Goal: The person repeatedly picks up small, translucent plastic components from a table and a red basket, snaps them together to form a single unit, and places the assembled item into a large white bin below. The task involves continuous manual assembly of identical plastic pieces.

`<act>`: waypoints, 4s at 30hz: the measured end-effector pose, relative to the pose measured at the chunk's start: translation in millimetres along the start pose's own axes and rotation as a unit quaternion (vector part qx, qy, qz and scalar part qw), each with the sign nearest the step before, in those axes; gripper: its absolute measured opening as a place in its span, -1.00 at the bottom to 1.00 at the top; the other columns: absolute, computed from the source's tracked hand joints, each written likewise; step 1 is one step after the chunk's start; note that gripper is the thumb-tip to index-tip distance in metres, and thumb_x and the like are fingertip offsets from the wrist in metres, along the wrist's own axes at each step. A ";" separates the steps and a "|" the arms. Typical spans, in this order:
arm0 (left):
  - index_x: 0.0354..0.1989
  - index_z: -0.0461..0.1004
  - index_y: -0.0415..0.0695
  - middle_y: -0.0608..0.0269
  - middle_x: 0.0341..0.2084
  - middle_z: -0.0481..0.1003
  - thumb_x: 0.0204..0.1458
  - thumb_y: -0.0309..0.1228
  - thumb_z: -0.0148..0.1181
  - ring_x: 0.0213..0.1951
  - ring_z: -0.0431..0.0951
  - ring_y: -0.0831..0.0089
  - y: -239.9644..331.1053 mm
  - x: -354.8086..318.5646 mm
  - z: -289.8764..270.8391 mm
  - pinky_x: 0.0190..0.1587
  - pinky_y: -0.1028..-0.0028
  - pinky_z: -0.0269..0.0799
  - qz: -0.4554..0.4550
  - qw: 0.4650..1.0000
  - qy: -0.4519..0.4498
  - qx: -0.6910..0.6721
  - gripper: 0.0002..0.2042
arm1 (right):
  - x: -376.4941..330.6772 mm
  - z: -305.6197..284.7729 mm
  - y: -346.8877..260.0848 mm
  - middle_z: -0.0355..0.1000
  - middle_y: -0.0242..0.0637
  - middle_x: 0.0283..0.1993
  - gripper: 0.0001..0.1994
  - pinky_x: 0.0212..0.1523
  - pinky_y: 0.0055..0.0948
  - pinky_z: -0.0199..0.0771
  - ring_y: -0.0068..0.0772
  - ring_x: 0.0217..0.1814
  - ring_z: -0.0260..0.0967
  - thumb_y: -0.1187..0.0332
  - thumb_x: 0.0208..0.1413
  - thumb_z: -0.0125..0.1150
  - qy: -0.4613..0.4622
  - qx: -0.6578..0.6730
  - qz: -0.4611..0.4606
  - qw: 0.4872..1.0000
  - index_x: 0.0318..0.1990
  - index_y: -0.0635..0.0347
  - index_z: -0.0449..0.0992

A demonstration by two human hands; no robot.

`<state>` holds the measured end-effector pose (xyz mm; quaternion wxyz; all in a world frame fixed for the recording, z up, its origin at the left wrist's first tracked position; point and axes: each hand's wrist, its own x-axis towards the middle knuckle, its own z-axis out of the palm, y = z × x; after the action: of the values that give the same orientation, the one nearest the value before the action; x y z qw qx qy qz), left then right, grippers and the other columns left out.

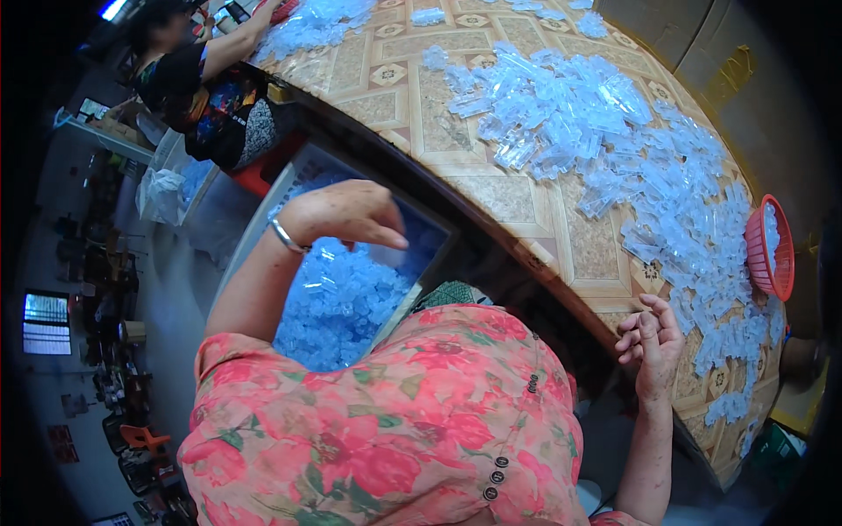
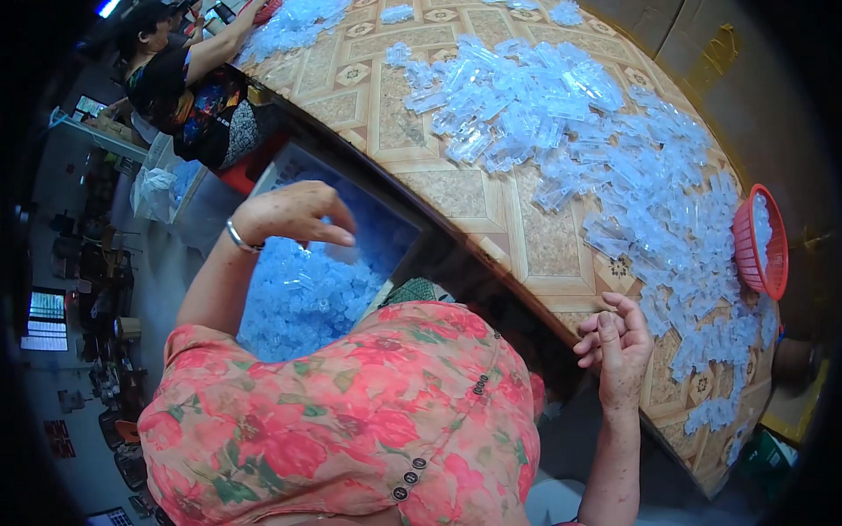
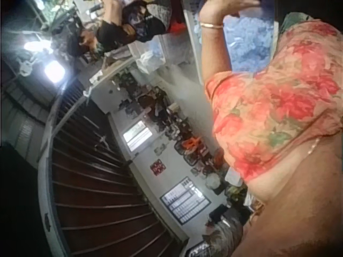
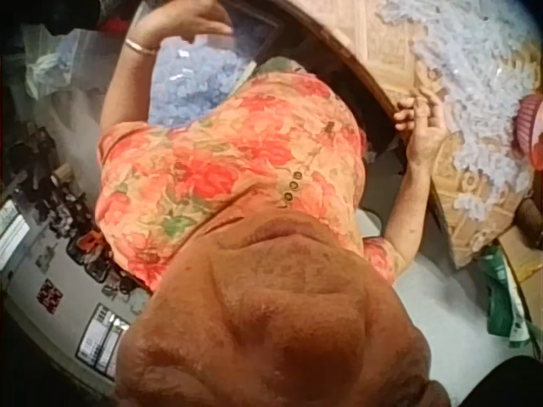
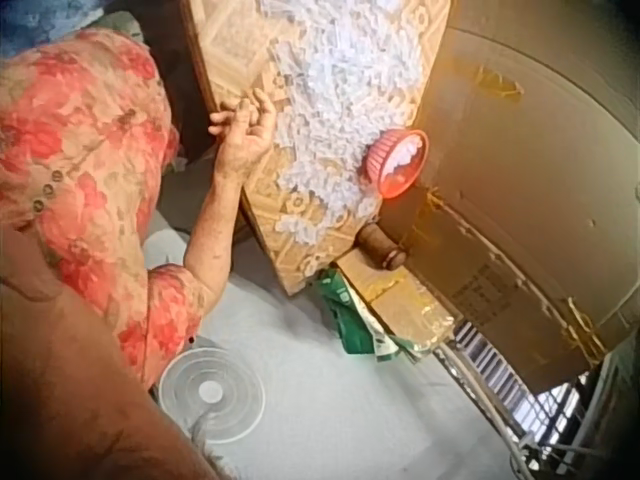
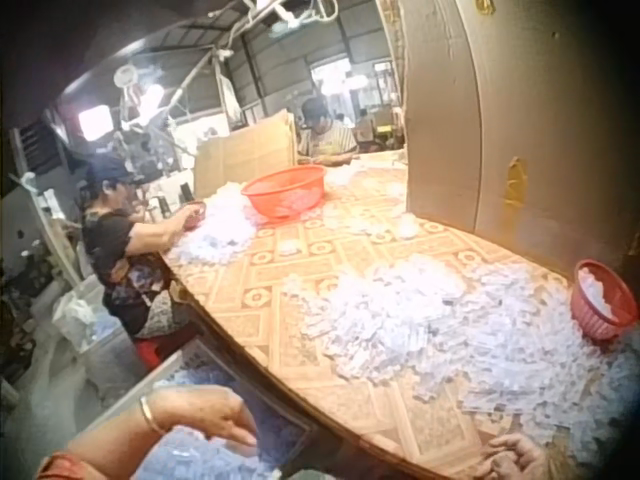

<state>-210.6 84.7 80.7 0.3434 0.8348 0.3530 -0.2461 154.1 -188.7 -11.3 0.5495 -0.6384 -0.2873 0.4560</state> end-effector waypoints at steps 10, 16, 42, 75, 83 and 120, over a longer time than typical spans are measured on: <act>-0.02 0.58 -0.17 -0.01 -0.25 0.62 -0.04 -0.10 0.40 -0.20 0.64 0.09 -32.4 113.2 -20.0 -0.16 0.25 0.53 0.060 0.830 0.551 0.068 -0.52 | -1.9 0.6 4.2 0.52 -0.29 -0.30 -0.75 -0.63 -0.75 0.39 -0.67 -0.51 0.45 0.37 0.34 0.12 0.022 -0.015 -0.018 0.999 0.09 0.27 0.39; -0.07 0.58 -0.15 0.02 -0.23 0.59 -0.07 -0.09 0.40 -0.20 0.61 0.03 -28.8 156.5 -31.4 -0.14 0.15 0.52 0.043 0.818 0.566 0.093 -0.54 | -4.8 2.4 6.4 0.51 -0.27 -0.27 -0.77 -0.61 -0.75 0.41 -0.67 -0.50 0.44 0.39 0.34 0.11 0.042 -0.007 -0.035 0.998 0.07 0.27 0.40; 0.02 0.19 -0.25 0.04 -0.25 0.56 0.08 -0.66 0.23 -0.27 0.68 0.37 82.9 143.3 22.6 -0.35 0.54 0.64 0.306 0.736 0.283 -0.534 -0.60 | -4.7 16.6 4.0 0.52 -0.28 -0.26 -0.78 -0.62 -0.75 0.34 -0.68 -0.49 0.43 0.44 0.31 0.13 0.110 -0.043 -0.020 0.993 0.06 0.26 0.43; 0.01 0.09 -0.13 0.02 -0.07 0.44 0.08 -0.72 0.22 -0.18 0.66 0.36 154.1 177.5 89.3 -0.29 0.55 0.65 0.326 0.687 0.182 -0.623 -0.54 | 139.5 -14.8 -77.4 0.51 -0.18 0.01 -0.54 0.25 -0.16 0.28 -0.12 0.16 0.41 0.43 -0.13 0.44 0.179 -0.582 -0.415 0.676 0.00 0.10 0.50; -0.03 0.11 -0.19 0.03 -0.13 0.46 0.06 -0.68 0.25 -0.25 0.64 0.45 159.4 168.5 82.6 -0.31 0.55 0.66 0.322 0.686 0.184 -0.627 -0.57 | 77.5 8.4 -61.1 0.53 -0.38 -0.14 -0.54 -0.23 -0.60 0.47 -0.62 -0.22 0.43 0.46 0.01 0.46 0.249 -0.237 -0.275 0.898 0.10 0.16 0.50; 0.43 0.12 -0.18 0.20 0.24 0.33 0.26 -0.44 0.09 0.25 0.33 0.45 171.7 147.5 86.9 0.28 0.38 0.30 0.413 0.673 -0.006 -0.614 -0.43 | 13.3 55.4 -39.2 0.29 -0.26 0.22 -0.15 -0.25 -0.44 0.53 -0.43 -0.23 0.42 0.50 -0.34 0.57 0.152 -0.274 -0.243 0.918 0.24 0.09 0.29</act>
<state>-2.1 -6.6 -2.9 0.8474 0.4949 0.0421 0.1880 115.1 -143.8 24.0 0.4839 -0.7361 -0.4605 0.1097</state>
